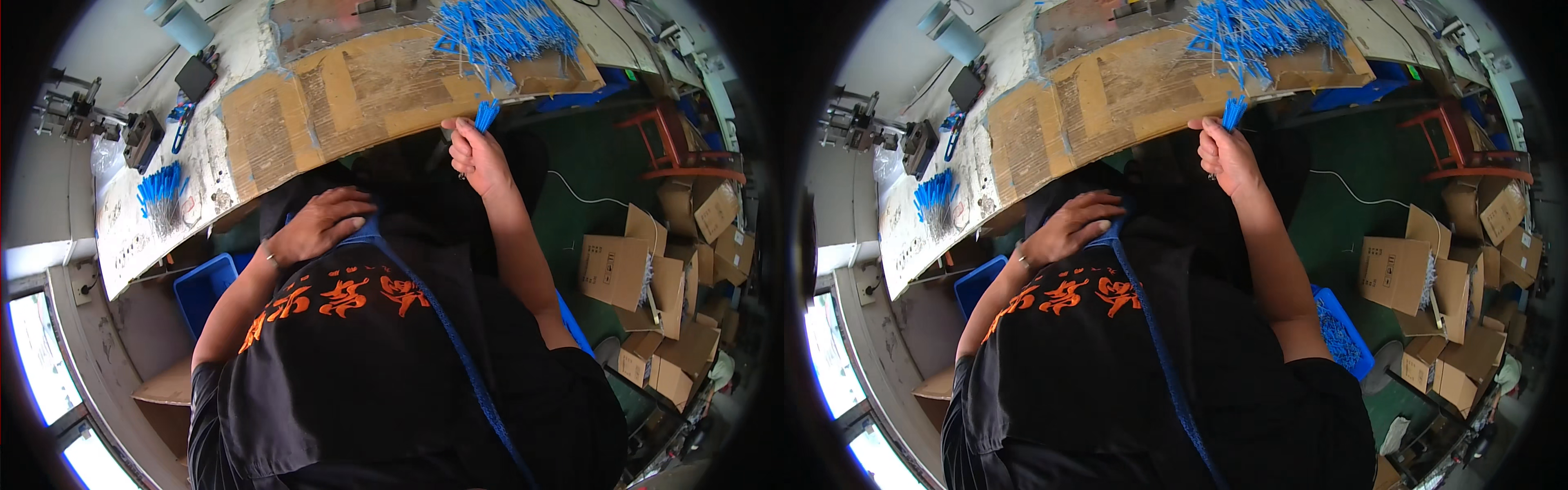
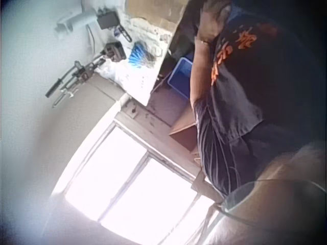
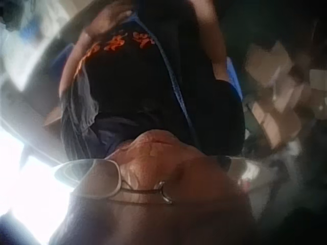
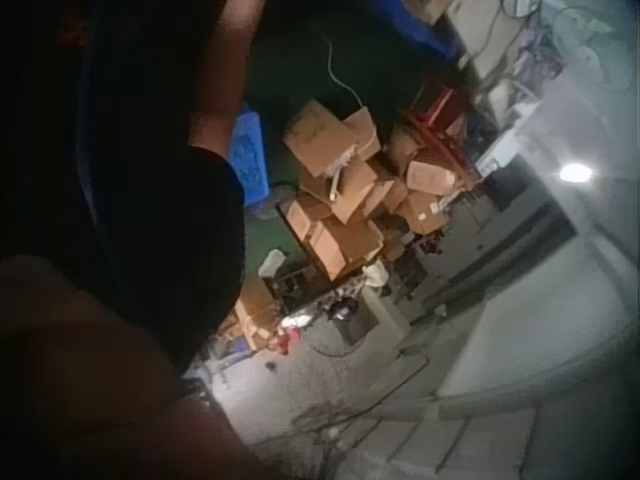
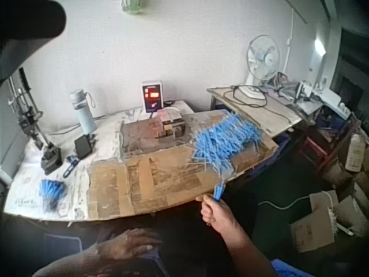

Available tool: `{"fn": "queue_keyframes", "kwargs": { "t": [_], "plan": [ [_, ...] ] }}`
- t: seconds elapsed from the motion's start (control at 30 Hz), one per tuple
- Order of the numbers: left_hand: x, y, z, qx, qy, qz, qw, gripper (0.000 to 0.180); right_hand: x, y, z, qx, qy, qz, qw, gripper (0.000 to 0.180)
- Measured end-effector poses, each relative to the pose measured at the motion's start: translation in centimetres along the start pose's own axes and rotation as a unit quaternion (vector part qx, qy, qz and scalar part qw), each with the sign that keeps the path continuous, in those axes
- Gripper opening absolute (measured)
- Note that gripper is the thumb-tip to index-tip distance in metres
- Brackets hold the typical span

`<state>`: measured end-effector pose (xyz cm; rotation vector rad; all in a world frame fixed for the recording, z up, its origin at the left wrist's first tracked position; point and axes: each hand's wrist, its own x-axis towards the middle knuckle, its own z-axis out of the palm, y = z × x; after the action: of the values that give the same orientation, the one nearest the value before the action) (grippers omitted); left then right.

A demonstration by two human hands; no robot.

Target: Assembling and checking small electronic wire bundles at a workbench.

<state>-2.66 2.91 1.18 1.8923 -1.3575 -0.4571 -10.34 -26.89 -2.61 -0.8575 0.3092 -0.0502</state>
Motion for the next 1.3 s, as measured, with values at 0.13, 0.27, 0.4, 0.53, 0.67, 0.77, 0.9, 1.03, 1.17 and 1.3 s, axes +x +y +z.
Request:
{"fn": "queue_keyframes", "kwargs": {
  "t": [0.13, 0.27, 0.4, 0.53, 0.67, 0.77, 0.9, 1.03, 1.17, 1.3],
  "plan": [
    [2.4, -1.8, 1.2, -0.024, -0.142, -0.005, 0.99, 0.025, -1.6, 0.7, -2.5, 0.015, 0.027, -0.004, 1.0, 0.021],
    [3.3, -1.5, 1.2, 0.027, -0.168, -0.153, 0.973, 0.034, -2.8, 1.1, -3.6, 0.032, 0.051, -0.014, 0.998, 0.021],
    [4.7, -2.7, 2.1, 0.042, -0.265, -0.128, 0.955, 0.05, -2.4, 1.0, -2.8, 0.019, 0.063, 0.003, 0.998, 0.018],
    [5.1, -1.0, 0.9, 0.123, -0.304, -0.201, 0.923, 0.046, -2.2, 1.6, -3.2, 0.007, 0.051, 0.032, 0.998, 0.018],
    [1.7, 3.0, -3.9, 0.173, -0.261, -0.263, 0.913, 0.049, -3.0, 1.9, -3.1, 0.006, 0.023, 0.027, 0.999, 0.02],
    [-3.2, 3.1, -6.5, 0.128, -0.172, -0.305, 0.928, 0.059, -3.6, 1.7, -2.7, -0.011, 0.014, 0.027, 0.999, 0.021],
    [-10.1, 0.6, -6.6, 0.127, -0.204, -0.44, 0.865, 0.066, -3.9, 1.6, -3.3, -0.026, 0.017, 0.018, 0.999, 0.023],
    [-6.4, 0.3, -7.2, 0.206, -0.381, -0.383, 0.816, 0.05, -4.3, 0.7, -4.7, -0.025, 0.03, 0.018, 0.999, 0.03],
    [4.0, 3.3, -5.6, 0.169, -0.214, -0.276, 0.922, 0.025, -5.2, -1.1, -4.3, -0.051, 0.01, -0.008, 0.999, 0.035],
    [14.0, 4.2, -1.6, -0.155, -0.137, -0.212, 0.955, 0.027, -5.3, -4.2, -2.8, 0.021, 0.019, -0.009, 1.0, 0.037]
  ]
}}
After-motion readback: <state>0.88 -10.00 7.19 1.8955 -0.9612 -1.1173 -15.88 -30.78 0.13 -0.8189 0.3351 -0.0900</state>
